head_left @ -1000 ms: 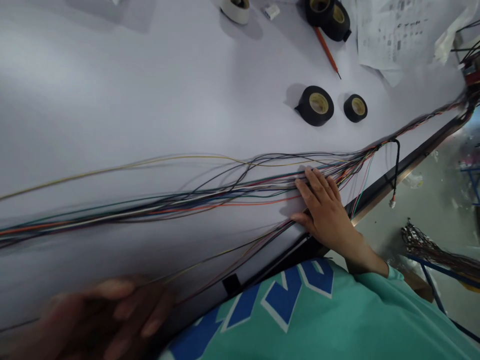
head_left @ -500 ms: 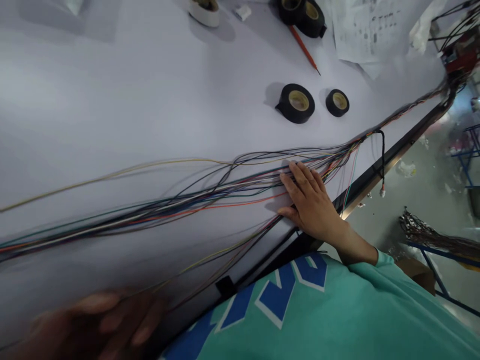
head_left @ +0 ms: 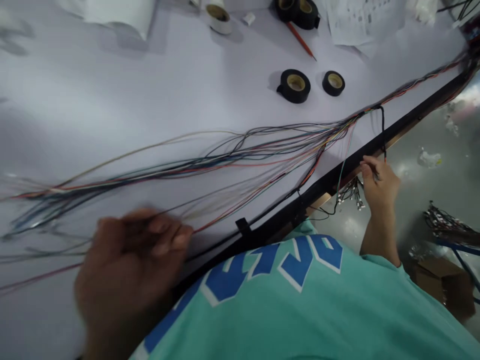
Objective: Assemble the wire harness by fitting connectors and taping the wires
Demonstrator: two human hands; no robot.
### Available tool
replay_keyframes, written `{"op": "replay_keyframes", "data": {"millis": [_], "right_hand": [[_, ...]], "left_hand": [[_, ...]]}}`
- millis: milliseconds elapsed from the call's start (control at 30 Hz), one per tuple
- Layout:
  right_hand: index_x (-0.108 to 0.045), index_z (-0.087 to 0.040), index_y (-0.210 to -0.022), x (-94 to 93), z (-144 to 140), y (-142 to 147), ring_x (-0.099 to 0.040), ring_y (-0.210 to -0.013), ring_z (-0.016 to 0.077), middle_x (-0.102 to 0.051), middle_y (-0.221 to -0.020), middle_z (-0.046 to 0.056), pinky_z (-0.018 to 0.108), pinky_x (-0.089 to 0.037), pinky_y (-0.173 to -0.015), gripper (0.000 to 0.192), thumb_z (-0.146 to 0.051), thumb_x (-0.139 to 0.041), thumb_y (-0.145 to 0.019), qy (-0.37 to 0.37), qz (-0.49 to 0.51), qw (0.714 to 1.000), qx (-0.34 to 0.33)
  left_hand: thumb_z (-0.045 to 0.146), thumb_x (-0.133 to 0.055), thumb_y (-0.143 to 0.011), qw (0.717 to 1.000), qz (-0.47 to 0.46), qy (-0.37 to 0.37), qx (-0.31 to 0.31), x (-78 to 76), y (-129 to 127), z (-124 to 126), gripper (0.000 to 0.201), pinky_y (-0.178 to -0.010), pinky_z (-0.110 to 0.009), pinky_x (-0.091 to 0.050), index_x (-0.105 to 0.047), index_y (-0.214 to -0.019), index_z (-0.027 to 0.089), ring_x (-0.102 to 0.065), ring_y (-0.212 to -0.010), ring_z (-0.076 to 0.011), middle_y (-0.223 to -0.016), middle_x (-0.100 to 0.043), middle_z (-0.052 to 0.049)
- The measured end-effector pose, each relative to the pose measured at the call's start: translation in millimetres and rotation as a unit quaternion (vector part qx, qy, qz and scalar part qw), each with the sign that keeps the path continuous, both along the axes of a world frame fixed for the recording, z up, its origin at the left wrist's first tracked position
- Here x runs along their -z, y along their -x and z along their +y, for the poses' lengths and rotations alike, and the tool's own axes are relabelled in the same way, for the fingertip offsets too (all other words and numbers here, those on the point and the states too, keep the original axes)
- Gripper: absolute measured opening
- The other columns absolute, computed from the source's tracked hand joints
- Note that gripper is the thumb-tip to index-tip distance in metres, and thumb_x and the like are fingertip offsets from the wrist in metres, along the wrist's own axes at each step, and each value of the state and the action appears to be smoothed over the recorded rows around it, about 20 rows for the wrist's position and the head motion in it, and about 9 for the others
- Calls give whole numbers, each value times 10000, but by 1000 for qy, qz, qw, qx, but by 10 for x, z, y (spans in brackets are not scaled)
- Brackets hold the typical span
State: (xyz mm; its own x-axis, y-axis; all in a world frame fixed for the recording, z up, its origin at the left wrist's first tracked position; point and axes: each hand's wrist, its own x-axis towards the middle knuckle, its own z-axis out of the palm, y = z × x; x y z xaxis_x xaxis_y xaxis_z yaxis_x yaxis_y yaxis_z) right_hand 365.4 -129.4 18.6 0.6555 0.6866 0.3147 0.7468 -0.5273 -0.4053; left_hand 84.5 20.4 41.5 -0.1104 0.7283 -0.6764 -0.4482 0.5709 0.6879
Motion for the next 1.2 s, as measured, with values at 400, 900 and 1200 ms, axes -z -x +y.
{"op": "replay_keyframes", "data": {"millis": [400,900,1200], "right_hand": [[-639,-209,-705,183,-271,506,-608,-625,175,-657,-643,35,274,-419,-554,331,-457,-451,-818,184,104,957,-200],[-559,-200,-1108,-367,78,703,-482,-419,112,-519,-469,-66,225,-365,-407,402,-303,-602,-722,-30,263,947,-181],[-592,-277,-1092,-409,761,907,-637,-860,199,-655,-1087,52,338,-500,-642,340,-347,-541,-763,-48,353,795,-490]], "left_hand": [[343,-94,-948,993,-49,-104,-32,3,-6,-46,618,-380,-182,-300,-524,-560,127,-253,-313,-55,-377,-421,22],[336,-290,-929,979,-161,-120,-28,285,100,77,457,-540,-200,-436,-522,-577,160,-530,-501,-98,-487,-520,-3],[296,-292,-931,960,-201,-193,-21,289,279,128,437,-579,-229,-450,-559,-629,129,-575,-557,-103,-609,-572,-11]]}}
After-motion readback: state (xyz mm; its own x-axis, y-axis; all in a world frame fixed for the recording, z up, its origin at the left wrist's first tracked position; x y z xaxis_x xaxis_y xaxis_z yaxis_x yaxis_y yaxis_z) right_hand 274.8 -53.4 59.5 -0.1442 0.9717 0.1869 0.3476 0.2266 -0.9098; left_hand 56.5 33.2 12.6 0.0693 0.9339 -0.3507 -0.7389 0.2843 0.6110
